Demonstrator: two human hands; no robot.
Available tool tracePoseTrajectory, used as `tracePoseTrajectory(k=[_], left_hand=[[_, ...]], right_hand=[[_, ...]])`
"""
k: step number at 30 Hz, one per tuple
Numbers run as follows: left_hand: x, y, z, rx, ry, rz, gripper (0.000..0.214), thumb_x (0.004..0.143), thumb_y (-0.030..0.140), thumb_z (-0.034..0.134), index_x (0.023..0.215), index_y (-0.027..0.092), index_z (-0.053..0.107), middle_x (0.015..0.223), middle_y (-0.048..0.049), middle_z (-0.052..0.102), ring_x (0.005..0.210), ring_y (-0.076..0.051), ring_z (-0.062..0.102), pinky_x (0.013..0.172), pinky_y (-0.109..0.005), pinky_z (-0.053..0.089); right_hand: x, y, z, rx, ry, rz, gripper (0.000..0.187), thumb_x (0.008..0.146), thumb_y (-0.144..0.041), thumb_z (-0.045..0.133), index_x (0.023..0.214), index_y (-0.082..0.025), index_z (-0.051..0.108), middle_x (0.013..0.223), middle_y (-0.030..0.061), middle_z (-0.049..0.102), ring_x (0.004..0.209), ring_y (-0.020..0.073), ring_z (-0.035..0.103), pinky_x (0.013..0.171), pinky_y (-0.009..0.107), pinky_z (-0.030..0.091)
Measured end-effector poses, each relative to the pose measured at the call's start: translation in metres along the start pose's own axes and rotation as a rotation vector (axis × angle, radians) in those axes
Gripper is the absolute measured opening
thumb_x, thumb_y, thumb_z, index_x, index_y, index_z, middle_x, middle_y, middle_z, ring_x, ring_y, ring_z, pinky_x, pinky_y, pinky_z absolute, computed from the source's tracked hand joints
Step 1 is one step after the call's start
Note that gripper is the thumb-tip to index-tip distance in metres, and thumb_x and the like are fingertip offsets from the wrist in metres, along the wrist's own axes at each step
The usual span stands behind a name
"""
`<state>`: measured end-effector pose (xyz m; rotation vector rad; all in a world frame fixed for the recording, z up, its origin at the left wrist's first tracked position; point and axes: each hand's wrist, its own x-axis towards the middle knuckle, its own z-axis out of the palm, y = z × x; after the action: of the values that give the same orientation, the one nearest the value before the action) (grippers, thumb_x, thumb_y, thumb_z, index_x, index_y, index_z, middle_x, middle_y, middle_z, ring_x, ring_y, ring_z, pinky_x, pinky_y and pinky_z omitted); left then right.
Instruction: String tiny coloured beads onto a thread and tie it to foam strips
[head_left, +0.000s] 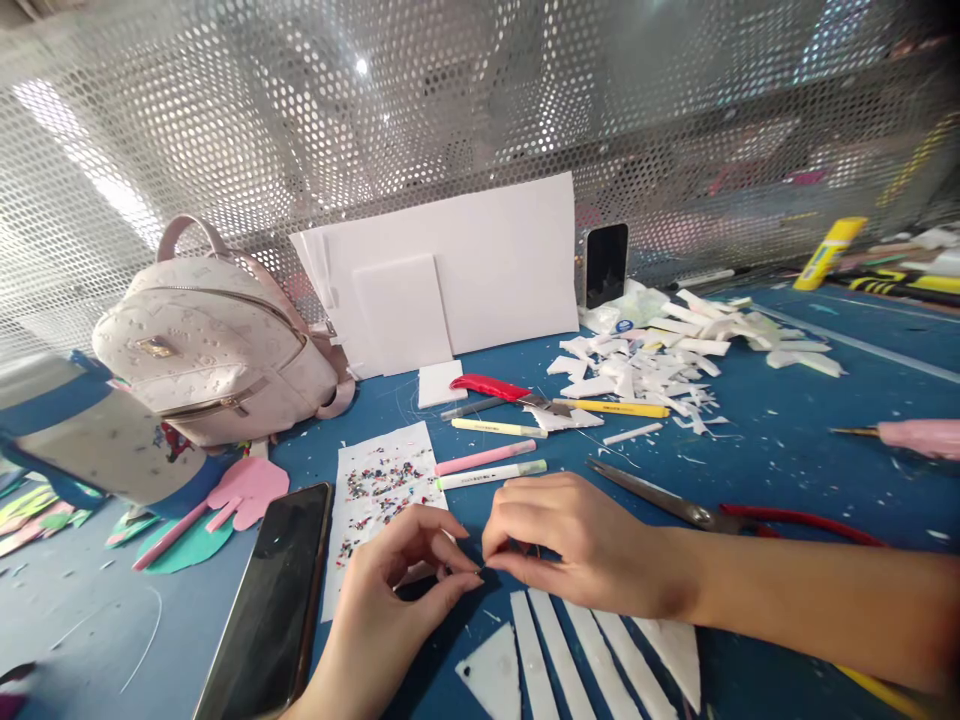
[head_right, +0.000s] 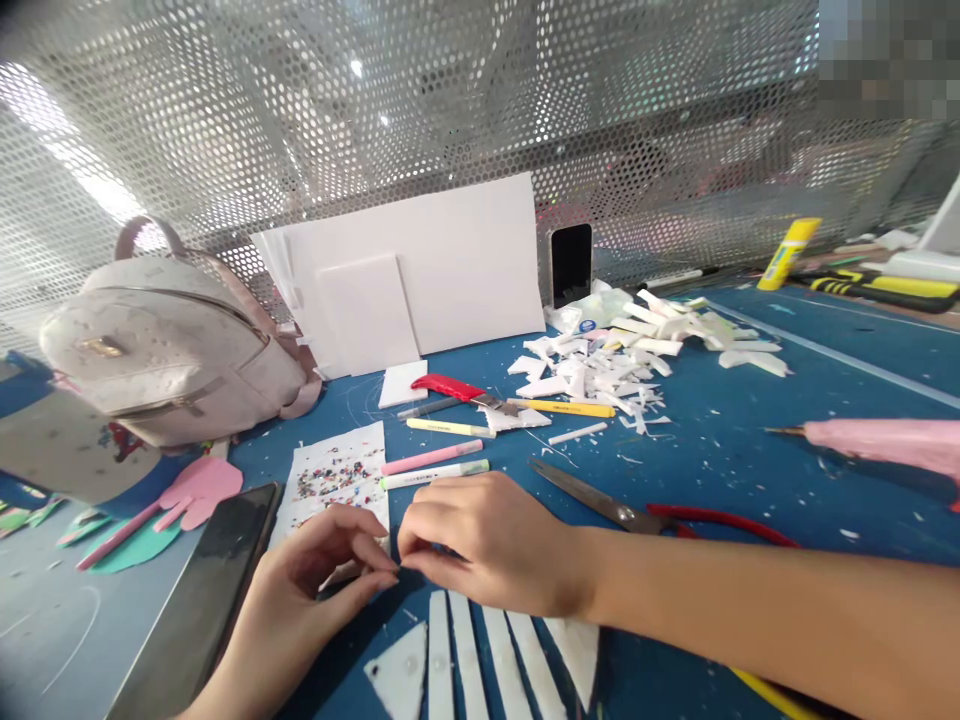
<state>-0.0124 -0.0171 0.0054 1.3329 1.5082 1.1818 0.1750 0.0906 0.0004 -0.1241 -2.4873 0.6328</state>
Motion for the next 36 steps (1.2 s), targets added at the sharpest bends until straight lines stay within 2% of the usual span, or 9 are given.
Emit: tracePoseTrajectory(k=[5,9,13,17,23,28,32,36], left_hand=[[0.0003,-0.0014,0.0001,-0.033,-0.003,-0.014,0.026,0.071,0.017,0.073,0.092,0.023,0.059,0.061,0.0048,0.068,0.065,-0.016,0.068,0.071,-0.029,0.053],[0.002,-0.0015,-0.001,-0.015,-0.038,-0.011,0.024,0.071,0.016,0.073,0.085,0.023,0.055,0.062,0.0037,0.069,0.065,-0.016,0.066,0.069,-0.028,0.051],[0.0031,-0.0014,-0.001,-0.009,-0.045,-0.002,0.024,0.072,0.017,0.074,0.081,0.023,0.052,0.063,0.0034,0.068,0.066,-0.015,0.065,0.069,-0.027,0.051],[0.002,-0.0016,-0.0001,0.015,-0.025,0.025,0.022,0.073,0.015,0.072,0.081,0.022,0.053,0.064,0.0045,0.065,0.066,-0.014,0.065,0.067,-0.025,0.051],[-0.0008,-0.0023,0.0006,0.076,-0.015,0.07,0.018,0.074,0.015,0.069,0.083,0.022,0.055,0.067,0.004,0.065,0.067,-0.014,0.065,0.066,-0.025,0.05],[-0.0021,-0.0005,0.0019,0.063,-0.003,0.071,0.019,0.073,0.011,0.068,0.082,0.022,0.057,0.066,0.0054,0.066,0.066,-0.012,0.063,0.066,-0.023,0.048],[-0.0024,-0.0012,0.0019,0.044,0.014,0.08,0.018,0.074,0.011,0.069,0.082,0.021,0.056,0.066,0.0051,0.066,0.066,-0.012,0.064,0.067,-0.023,0.048],[-0.0025,-0.0017,0.002,0.037,0.02,0.091,0.017,0.075,0.012,0.069,0.083,0.021,0.057,0.067,0.0047,0.067,0.066,-0.012,0.064,0.067,-0.022,0.047]], right_hand=[[-0.0014,0.0,0.0037,-0.021,-0.038,-0.042,0.011,0.098,-0.022,0.05,0.1,-0.019,0.06,0.088,0.0033,0.063,0.078,0.0143,0.055,0.07,0.027,0.041],[-0.0002,-0.0018,0.0037,-0.029,-0.06,-0.056,0.01,0.098,-0.021,0.05,0.097,-0.019,0.059,0.089,0.0034,0.062,0.08,0.0146,0.054,0.071,0.027,0.041],[0.0013,-0.0049,0.002,-0.01,-0.062,-0.021,0.004,0.093,-0.017,0.054,0.093,-0.019,0.057,0.086,0.0016,0.059,0.078,0.0132,0.052,0.069,0.026,0.04],[0.0016,-0.006,0.0011,0.024,-0.014,0.022,0.009,0.085,-0.011,0.055,0.09,-0.019,0.055,0.084,0.0,0.057,0.073,0.0115,0.048,0.066,0.025,0.039],[0.0025,-0.0053,-0.0018,0.165,0.022,0.169,0.016,0.076,-0.005,0.054,0.084,-0.018,0.051,0.082,-0.0001,0.057,0.067,0.01,0.047,0.061,0.024,0.041],[0.0039,-0.0045,-0.0039,0.262,0.033,0.197,0.015,0.08,-0.004,0.056,0.089,-0.016,0.058,0.082,-0.0002,0.06,0.066,0.0089,0.051,0.06,0.021,0.044],[0.0036,-0.0009,-0.0031,0.265,0.058,0.132,0.023,0.083,-0.001,0.057,0.096,-0.015,0.069,0.087,0.0016,0.064,0.066,0.0084,0.053,0.062,0.021,0.045],[0.0023,0.0033,-0.0019,0.284,0.068,0.095,0.015,0.086,-0.006,0.062,0.094,-0.012,0.073,0.088,0.0047,0.067,0.074,0.011,0.06,0.067,0.022,0.047]])
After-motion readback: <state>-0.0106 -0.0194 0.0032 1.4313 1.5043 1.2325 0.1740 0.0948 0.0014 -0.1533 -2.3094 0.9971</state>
